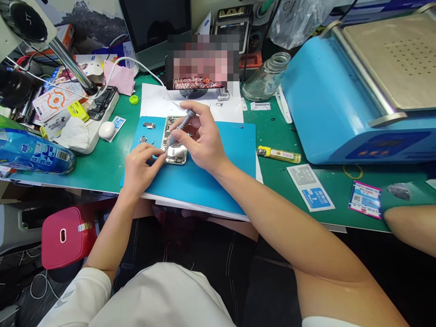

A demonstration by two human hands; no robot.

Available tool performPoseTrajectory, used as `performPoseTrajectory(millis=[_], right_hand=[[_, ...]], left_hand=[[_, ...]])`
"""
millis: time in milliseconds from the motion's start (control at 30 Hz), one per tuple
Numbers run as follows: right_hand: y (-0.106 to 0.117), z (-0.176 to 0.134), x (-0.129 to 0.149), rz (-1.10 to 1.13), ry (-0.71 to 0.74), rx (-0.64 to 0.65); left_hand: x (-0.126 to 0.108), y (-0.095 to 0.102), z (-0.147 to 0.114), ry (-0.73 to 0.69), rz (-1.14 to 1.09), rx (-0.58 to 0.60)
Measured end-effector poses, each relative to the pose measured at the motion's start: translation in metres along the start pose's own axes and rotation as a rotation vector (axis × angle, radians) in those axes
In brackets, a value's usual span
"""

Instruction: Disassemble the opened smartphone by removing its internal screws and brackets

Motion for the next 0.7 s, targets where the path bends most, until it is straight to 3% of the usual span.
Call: performPoseTrajectory(millis=[700], right_hand=[[-0.009,0.0,0.018,-0.121,0.109,0.07]], left_hand=[[0.0,0.0,0.0,0.008,0.007,0.025]])
Point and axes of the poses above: each hand's wrist, its own z-axis towards the middle knuckle, its own y-axis out of the back of the hand, x = y × z, the point moved 10 cm from there along z, towards the middle knuckle, and after that the axes turned 6 degrees about z, right-handed, at the moved point
